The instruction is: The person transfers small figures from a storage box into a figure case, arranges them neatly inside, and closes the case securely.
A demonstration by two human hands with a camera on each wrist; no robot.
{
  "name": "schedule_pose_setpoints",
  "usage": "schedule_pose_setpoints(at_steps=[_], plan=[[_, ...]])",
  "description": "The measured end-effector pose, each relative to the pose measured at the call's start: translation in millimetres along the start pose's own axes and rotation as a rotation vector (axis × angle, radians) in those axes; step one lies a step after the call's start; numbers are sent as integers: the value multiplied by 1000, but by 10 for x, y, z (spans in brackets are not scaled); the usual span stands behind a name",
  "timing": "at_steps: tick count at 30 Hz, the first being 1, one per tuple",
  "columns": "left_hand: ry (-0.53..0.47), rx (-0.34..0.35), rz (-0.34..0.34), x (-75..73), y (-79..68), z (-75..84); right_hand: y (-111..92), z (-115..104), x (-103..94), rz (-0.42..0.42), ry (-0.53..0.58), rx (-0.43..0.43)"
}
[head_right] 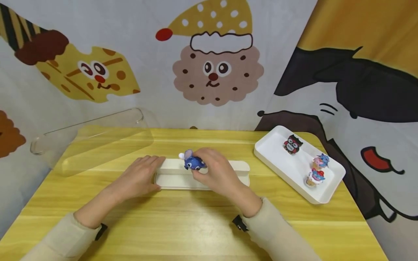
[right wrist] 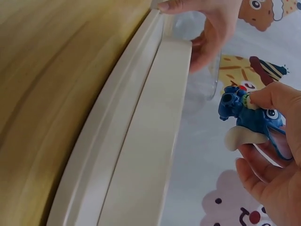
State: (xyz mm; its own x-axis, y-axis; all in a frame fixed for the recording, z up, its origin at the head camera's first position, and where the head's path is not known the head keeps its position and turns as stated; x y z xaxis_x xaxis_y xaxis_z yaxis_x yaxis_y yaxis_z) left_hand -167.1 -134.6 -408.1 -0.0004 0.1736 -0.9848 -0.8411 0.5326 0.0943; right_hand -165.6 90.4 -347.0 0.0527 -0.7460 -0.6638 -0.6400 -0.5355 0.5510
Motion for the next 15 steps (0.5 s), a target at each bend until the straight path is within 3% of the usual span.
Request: schedule_pose_setpoints(at_steps=[8, 15], plan=[[11, 9, 13, 2, 8, -4, 45, -57, 187, -78, 7, 34], [-3, 9, 16, 14, 2, -6, 84, -92, 360, -132, -21, -19]])
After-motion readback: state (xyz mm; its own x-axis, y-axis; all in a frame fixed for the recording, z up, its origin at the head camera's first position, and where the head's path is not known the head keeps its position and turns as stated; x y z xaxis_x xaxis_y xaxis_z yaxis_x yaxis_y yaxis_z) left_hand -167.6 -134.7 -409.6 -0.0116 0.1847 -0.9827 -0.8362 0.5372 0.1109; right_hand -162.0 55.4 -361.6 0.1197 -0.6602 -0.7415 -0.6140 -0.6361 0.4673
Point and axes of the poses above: each hand's wrist, its own y-axis towards the middle knuckle, its own x-axis out of the palm, z = x × y, the point moved 5 cm from there along y, towards the middle knuckle, and after that the axes turned 5 degrees about y, right-handed, at the moved point
